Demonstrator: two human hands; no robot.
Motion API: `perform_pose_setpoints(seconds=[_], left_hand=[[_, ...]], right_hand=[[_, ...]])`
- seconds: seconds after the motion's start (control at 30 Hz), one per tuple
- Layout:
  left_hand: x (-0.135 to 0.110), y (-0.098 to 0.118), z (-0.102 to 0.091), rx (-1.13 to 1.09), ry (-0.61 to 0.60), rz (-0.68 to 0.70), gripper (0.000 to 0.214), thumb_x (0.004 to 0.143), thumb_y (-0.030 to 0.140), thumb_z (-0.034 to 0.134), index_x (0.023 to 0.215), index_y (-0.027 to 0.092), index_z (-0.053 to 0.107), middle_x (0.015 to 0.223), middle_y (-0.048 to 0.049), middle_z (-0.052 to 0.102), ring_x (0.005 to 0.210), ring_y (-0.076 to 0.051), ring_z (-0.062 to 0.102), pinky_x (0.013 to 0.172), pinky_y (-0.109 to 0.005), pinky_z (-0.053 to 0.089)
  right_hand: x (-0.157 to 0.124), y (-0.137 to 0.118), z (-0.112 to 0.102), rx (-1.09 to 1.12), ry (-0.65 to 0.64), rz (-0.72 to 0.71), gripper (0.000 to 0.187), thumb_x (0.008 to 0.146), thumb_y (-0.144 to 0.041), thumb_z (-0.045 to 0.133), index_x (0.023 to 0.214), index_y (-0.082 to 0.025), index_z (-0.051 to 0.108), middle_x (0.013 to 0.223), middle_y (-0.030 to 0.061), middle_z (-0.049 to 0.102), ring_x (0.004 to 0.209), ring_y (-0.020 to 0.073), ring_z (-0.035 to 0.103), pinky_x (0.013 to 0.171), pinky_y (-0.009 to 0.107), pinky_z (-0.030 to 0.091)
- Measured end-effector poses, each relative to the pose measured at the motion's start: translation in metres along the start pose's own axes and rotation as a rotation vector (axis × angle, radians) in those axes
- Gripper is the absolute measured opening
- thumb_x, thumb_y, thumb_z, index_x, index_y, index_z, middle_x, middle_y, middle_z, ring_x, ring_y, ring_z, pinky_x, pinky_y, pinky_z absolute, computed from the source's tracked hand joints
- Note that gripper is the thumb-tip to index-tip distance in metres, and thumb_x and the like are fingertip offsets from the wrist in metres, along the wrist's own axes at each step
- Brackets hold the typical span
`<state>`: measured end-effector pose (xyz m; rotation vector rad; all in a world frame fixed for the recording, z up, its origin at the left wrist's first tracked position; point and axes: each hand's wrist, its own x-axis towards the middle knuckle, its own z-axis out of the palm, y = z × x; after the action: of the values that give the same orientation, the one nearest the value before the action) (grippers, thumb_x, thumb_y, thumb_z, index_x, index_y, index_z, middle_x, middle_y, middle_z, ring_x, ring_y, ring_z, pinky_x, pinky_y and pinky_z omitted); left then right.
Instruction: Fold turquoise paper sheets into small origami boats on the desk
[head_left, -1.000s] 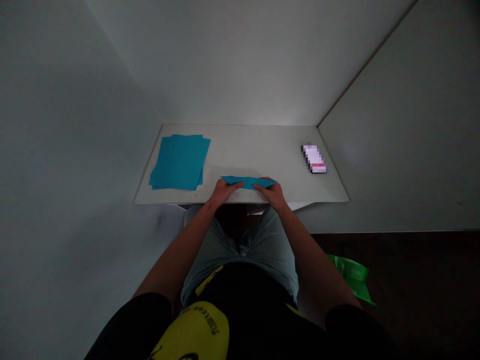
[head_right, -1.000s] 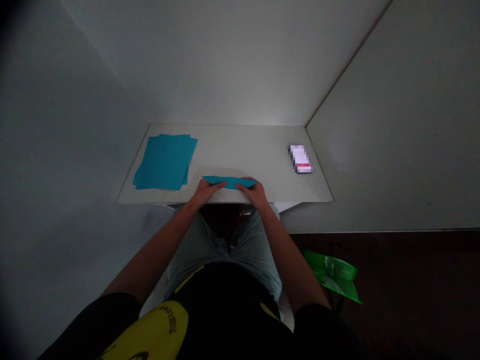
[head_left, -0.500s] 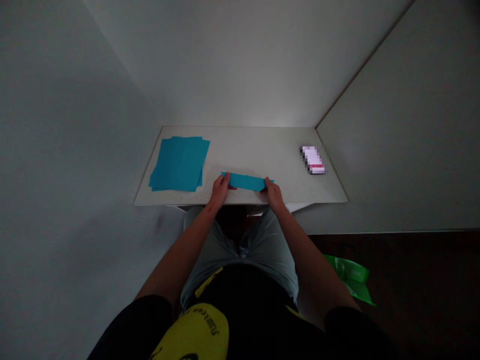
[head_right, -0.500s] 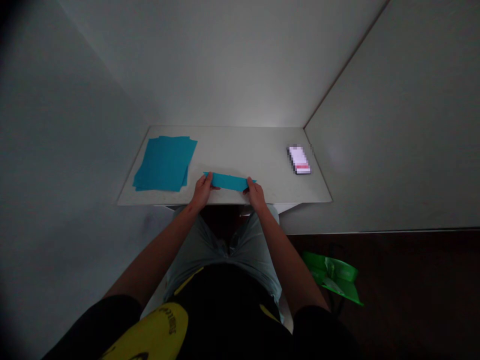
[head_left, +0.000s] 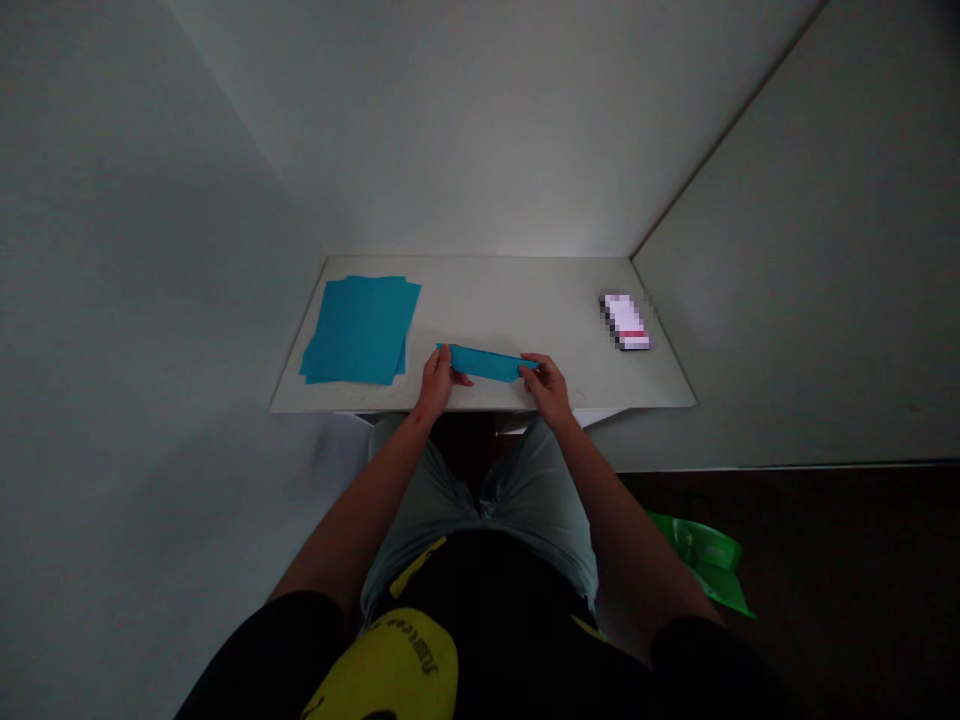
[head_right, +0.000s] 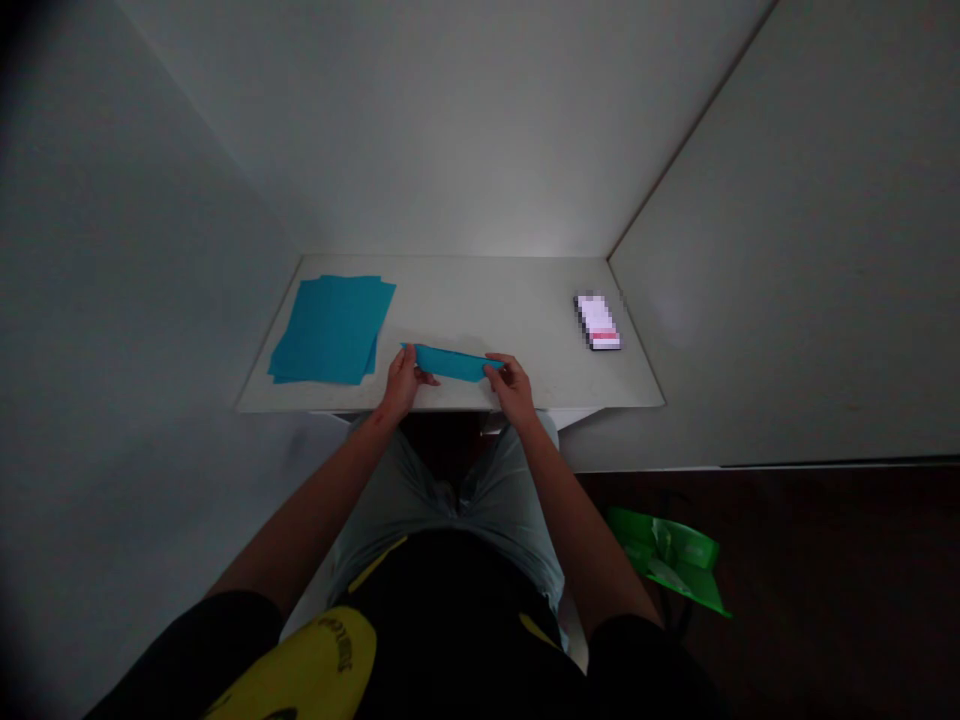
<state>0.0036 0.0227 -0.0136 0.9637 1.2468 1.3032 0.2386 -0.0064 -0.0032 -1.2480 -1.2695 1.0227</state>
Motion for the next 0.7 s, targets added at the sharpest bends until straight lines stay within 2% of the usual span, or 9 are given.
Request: perform_pose_setpoints(seconds=[0.1,0.2,0.3,0.37,0.43,0.5,0.53,0.7], left_hand=[[0.001,-0.002,0.000,0.009,0.016,0.001,0.075,0.086,0.099,0.049,0.094,0.024,0.052,0.061,0.0062,0.057,0.050,-0.014,0.064,0.054,-0.028,0.059],[0.002,-0.004,0.000,-0.020,0.016,0.004,0.075,0.087,0.098,0.050,0.094,0.024,0.053,0.059,0.0077,0.053,0.047,-0.013,0.059,0.053,-0.028,0.059],[0.000,-0.002,0.001,-0.044,-0.002,0.021,0.070,0.090,0.093,0.055,0.094,0.023,0.054,0.059,0.0075,0.051,0.048,-0.012,0.057,0.054,-0.027,0.060],[-0.002,0.001,0.002,-0.056,0.003,0.038,0.069,0.091,0.091,0.058,0.101,0.023,0.058,0.073,0.0037,0.060,0.052,-0.011,0.058,0.054,-0.026,0.061],[-0.004,0.004,0.003,-0.068,0.012,0.053,0.071,0.090,0.090,0.060,0.113,0.022,0.060,0.098,-0.0021,0.069,0.055,-0.009,0.058,0.053,-0.027,0.062],[-0.007,0.008,0.004,-0.069,0.003,0.063,0.073,0.090,0.088,0.061,0.123,0.023,0.060,0.118,-0.0059,0.067,0.057,-0.007,0.057,0.052,-0.029,0.064],[-0.008,0.009,0.004,-0.065,-0.007,0.067,0.073,0.091,0.087,0.061,0.124,0.022,0.060,0.121,-0.0064,0.066,0.057,-0.007,0.056,0.051,-0.029,0.064],[-0.013,0.011,0.005,-0.041,-0.058,0.081,0.066,0.094,0.082,0.061,0.118,0.022,0.065,0.106,-0.0042,0.065,0.058,-0.008,0.056,0.048,-0.026,0.062]], right_hand=[[-0.002,0.001,-0.002,-0.016,-0.014,0.011,0.055,0.084,-0.071,0.079,0.117,-0.027,0.074,0.072,-0.0033,0.057,0.064,0.0177,0.052,0.061,0.033,0.046],[-0.006,0.000,-0.009,-0.046,-0.031,-0.008,0.052,0.082,-0.070,0.082,0.110,-0.027,0.076,0.075,-0.0012,0.063,0.066,0.0186,0.056,0.064,0.034,0.050],[-0.012,-0.007,-0.021,-0.131,-0.122,-0.038,0.046,0.085,-0.068,0.081,0.103,-0.027,0.080,0.080,0.0020,0.071,0.071,0.0206,0.062,0.069,0.036,0.053],[-0.014,-0.013,-0.032,-0.195,-0.188,-0.064,0.042,0.090,-0.067,0.077,0.103,-0.027,0.082,0.086,0.0044,0.076,0.073,0.0214,0.065,0.070,0.037,0.055],[-0.013,-0.020,-0.045,-0.249,-0.216,-0.092,0.040,0.096,-0.065,0.072,0.108,-0.029,0.084,0.094,0.0058,0.079,0.072,0.0211,0.067,0.071,0.038,0.056],[-0.008,-0.025,-0.059,-0.305,-0.188,-0.119,0.040,0.100,-0.063,0.067,0.113,-0.029,0.084,0.098,0.0063,0.080,0.070,0.0206,0.067,0.071,0.038,0.058],[-0.004,-0.027,-0.066,-0.337,-0.163,-0.131,0.040,0.102,-0.062,0.065,0.116,-0.030,0.084,0.099,0.0066,0.080,0.070,0.0205,0.067,0.071,0.038,0.058],[0.033,-0.027,-0.105,-0.545,-0.027,-0.204,0.039,0.106,-0.053,0.058,0.122,-0.026,0.082,0.104,0.0091,0.078,0.068,0.0210,0.067,0.079,0.041,0.058]])
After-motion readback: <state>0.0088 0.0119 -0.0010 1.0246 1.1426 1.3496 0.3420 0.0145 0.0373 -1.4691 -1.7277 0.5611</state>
